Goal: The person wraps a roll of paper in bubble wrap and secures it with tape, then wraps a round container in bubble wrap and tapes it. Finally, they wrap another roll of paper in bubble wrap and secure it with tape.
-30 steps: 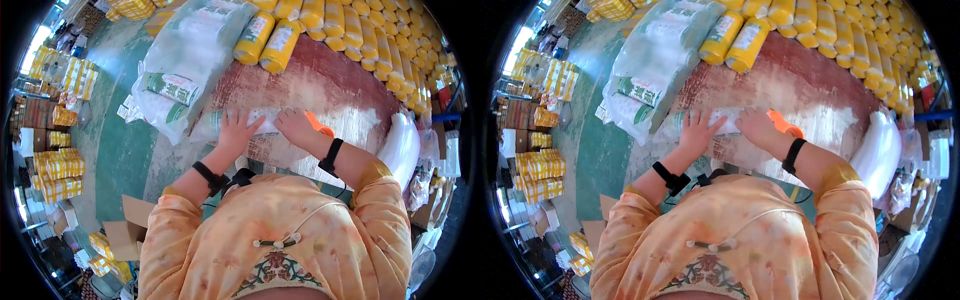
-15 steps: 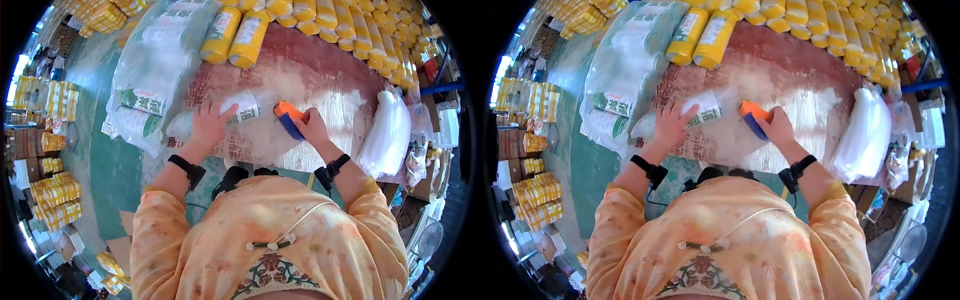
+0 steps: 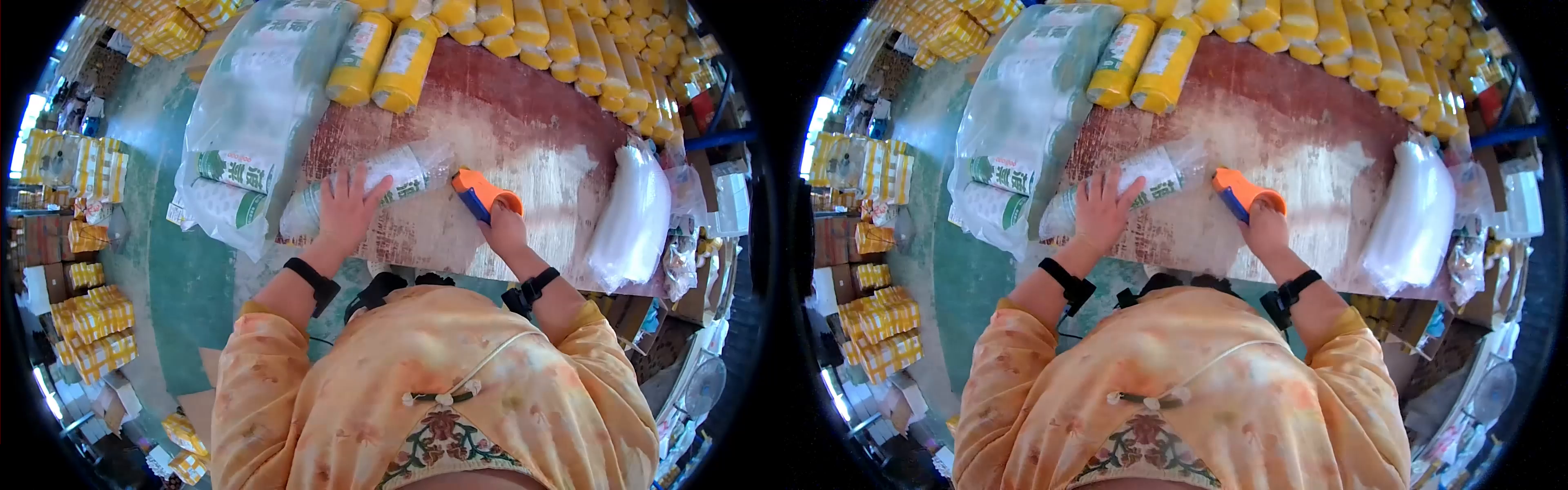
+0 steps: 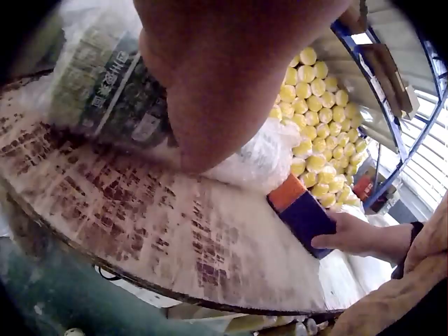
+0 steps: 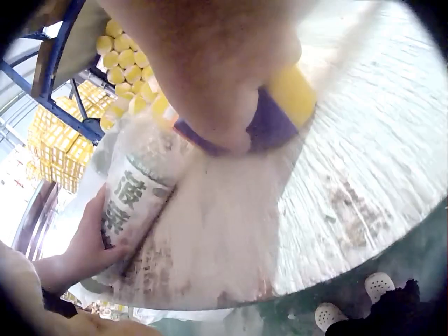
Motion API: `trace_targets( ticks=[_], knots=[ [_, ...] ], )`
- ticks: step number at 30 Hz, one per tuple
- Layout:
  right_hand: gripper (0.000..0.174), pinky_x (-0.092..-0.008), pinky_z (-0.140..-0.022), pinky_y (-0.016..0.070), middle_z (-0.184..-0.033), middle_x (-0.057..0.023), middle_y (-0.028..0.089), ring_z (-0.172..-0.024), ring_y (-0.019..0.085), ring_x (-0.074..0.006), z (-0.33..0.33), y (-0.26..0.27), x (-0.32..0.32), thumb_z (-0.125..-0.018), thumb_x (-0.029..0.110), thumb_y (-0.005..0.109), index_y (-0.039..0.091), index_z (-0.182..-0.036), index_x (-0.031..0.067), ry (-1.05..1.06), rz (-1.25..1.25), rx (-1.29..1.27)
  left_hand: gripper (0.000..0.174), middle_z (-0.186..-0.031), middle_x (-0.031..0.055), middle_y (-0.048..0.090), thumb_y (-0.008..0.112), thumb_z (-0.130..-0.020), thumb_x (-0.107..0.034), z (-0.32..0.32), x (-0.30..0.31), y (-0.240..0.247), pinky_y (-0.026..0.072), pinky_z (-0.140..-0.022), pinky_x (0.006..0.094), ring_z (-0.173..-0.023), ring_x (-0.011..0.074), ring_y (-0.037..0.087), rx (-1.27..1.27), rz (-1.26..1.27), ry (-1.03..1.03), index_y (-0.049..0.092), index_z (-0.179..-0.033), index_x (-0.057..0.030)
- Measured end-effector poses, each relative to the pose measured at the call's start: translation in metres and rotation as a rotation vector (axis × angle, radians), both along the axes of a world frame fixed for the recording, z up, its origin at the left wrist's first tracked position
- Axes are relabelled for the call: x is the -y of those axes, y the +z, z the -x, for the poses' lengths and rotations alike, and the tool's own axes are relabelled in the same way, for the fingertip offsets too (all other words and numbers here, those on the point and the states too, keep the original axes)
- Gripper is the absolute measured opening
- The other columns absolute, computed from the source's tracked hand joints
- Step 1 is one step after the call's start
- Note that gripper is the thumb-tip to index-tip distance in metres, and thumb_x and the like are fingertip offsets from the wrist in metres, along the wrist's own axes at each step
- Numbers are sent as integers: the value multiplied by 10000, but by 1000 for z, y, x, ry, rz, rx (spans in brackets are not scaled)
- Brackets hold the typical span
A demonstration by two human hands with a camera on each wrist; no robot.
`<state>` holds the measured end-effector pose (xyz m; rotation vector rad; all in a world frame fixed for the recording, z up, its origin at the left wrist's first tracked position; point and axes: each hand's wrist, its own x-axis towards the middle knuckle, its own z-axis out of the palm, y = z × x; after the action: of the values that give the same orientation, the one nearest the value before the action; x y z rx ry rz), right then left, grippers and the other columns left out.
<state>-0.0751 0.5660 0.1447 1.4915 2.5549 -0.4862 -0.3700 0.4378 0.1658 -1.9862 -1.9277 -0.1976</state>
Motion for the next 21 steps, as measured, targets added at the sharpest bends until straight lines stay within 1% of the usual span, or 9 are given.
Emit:
trace_targets(
  ticks=[2,5,6,10,13,14,17,20,21],
  knots=[
    [441,-443,-757,471,-879,-207,609,-859,605,-344,5,36,0,-772,327,658,520,-1004,-22,-97,179,26,550,-1248,146,430,525,-792,-143,3,1,1,392,-862,550,-1079,356,454,-15,36,15,414,-1301,-317],
    [400,-434,-713,481,-842,-227,599,-814,610,-360,8,83,12,-780,305,656,533,-977,-21,-9,263,-262,515,-1245,136,453,507,-789,-146,0,5,4,382,-866,523,-1104,340,456,29,-10,14,449,-1274,-310],
    [372,-365,-684,492,-812,-173,621,-778,633,-298,15,95,14,-798,281,656,541,-977,-24,-18,408,-439,515,-1247,135,452,506,-788,-148,-1,6,2,379,-871,527,-1111,342,453,45,-20,17,449,-1275,-306],
    [334,-272,-637,502,-798,-64,611,-711,617,-149,69,135,25,-858,252,620,535,-1013,-31,-213,881,-858,528,-1258,132,445,524,-773,-156,-1,6,0,365,-889,540,-1133,349,440,89,-6,23,449,-1280,-284],
    [356,-285,-626,513,-797,-75,614,-690,619,-161,91,114,23,-870,274,605,534,-1028,-37,-327,1020,-896,546,-1270,127,439,551,-754,-157,2,8,1,357,-901,543,-1139,354,436,121,26,45,450,-1279,-265],
    [366,-295,-618,517,-793,-71,612,-693,617,-162,94,100,25,-881,309,584,544,-1019,-27,-431,1025,-799,551,-1274,125,436,560,-748,-157,1,8,1,354,-905,543,-1140,355,435,136,34,47,450,-1279,-259],
    [346,-306,-615,514,-781,-76,609,-686,611,-166,87,62,33,-891,322,562,558,-980,-13,-580,983,-883,570,-1276,138,429,576,-740,-154,3,1,0,350,-905,554,-1133,368,435,135,107,75,427,-1282,-253],
    [354,-306,-607,492,-780,-71,607,-659,595,-174,86,81,35,-892,327,552,570,-983,-14,-569,1109,-878,565,-1280,167,412,567,-757,-169,1,-8,20,341,-903,567,-1127,398,428,140,381,115,391,-1288,-244],
    [359,-304,-605,487,-782,-69,607,-654,592,-174,82,84,30,-891,327,553,570,-991,-17,-549,1122,-858,568,-1277,174,409,569,-758,-183,-4,-9,19,341,-900,569,-1117,406,431,114,360,105,382,-1291,-243]
  ],
)
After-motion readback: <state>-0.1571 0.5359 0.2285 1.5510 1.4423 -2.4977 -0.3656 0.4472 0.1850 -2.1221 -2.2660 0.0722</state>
